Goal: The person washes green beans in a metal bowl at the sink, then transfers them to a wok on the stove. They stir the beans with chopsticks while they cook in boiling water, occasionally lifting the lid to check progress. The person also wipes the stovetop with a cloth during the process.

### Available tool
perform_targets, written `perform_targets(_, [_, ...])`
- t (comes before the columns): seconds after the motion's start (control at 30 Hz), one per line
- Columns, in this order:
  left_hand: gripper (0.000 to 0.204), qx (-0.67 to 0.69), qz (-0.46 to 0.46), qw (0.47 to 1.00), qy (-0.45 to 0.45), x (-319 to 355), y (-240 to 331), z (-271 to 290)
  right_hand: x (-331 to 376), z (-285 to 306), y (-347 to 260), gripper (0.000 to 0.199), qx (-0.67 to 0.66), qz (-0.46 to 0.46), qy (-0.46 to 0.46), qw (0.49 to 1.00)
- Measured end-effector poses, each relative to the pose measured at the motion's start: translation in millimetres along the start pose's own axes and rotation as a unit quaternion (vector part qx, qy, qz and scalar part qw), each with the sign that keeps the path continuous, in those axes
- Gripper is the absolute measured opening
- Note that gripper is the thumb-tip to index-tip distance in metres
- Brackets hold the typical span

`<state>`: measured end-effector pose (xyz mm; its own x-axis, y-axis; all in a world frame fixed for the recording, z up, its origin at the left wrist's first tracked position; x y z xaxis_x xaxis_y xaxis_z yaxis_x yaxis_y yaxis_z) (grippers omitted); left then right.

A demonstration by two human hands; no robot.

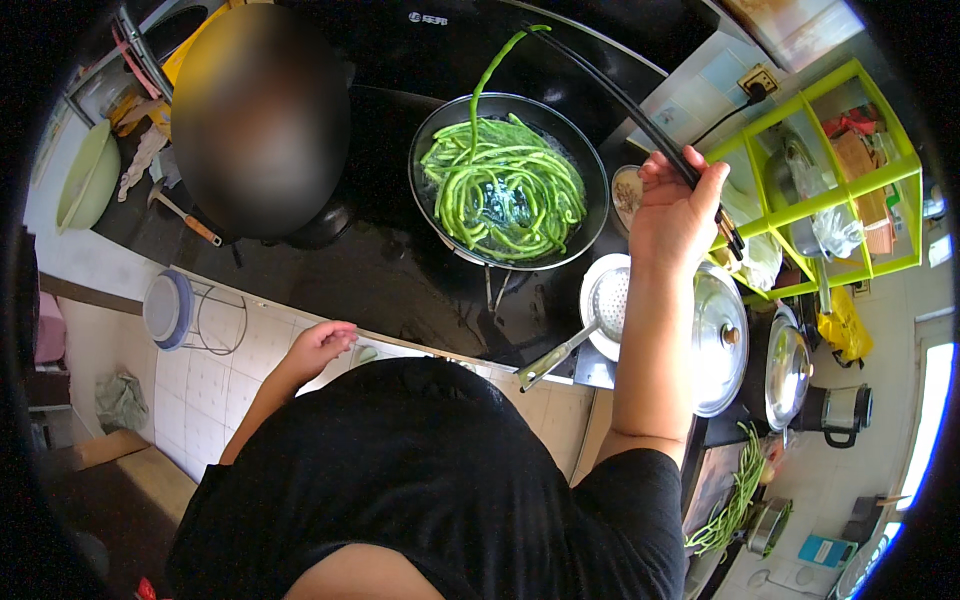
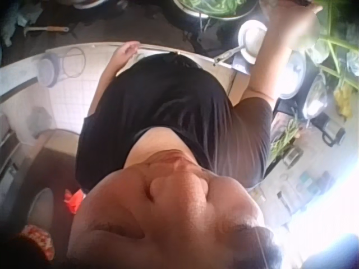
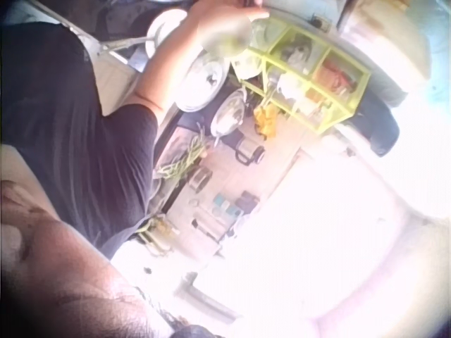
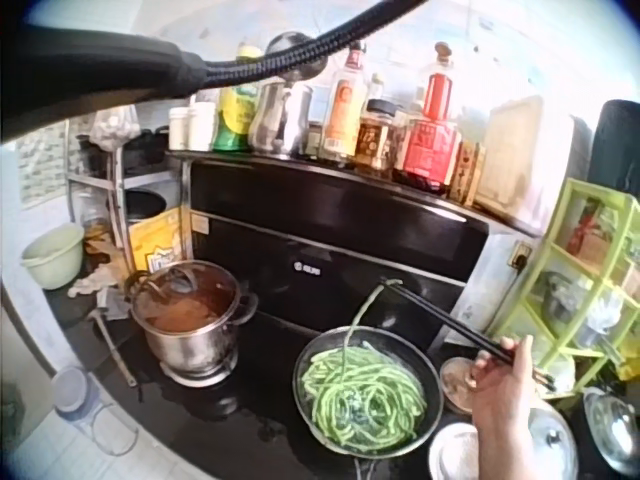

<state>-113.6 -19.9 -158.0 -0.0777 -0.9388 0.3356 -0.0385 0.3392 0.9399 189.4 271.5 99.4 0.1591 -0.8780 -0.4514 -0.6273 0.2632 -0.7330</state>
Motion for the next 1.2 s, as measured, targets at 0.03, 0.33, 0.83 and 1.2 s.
perform_targets(0.03, [0.027, 0.0, 0.001, 1.0, -0.006, -1.9, 1.0, -0.1, 3.0, 4.1, -0.1, 0.04, 0.025, -0.006, 0.012, 1.0])
perform_targets(0.33, [0.029, -0.024, 0.025, 0.999, -0.025, -9.7, 8.0, 3.4, 49.3, 65.9, 0.9, 0.03, 0.426, -0.144, 0.052, 0.891])
perform_targets(0.83, [0.027, -0.014, 0.024, 0.999, -0.021, -21.1, 23.9, -8.7, 56.9, 28.8, 65.4, 0.009, 0.545, -0.083, -0.315, 0.773])
perform_targets(1.2, [0.027, -0.003, 0.042, 0.999, 0.031, 5.5, 12.1, -17.9, -0.3, 71.6, 55.5, 0.025, 0.419, -0.132, -0.098, 0.893])
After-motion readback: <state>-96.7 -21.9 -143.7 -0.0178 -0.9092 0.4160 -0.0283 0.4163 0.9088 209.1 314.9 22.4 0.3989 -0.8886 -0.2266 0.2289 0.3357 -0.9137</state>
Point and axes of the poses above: each hand's wrist, its own x-axis away from the middle knuckle, its own z-axis out of the back of the hand, y = z × x, the point moved 3 cm from there along -x, towards the middle knuckle, and after that the axes turned 11 degrees about -y, right-handed, at the moved point
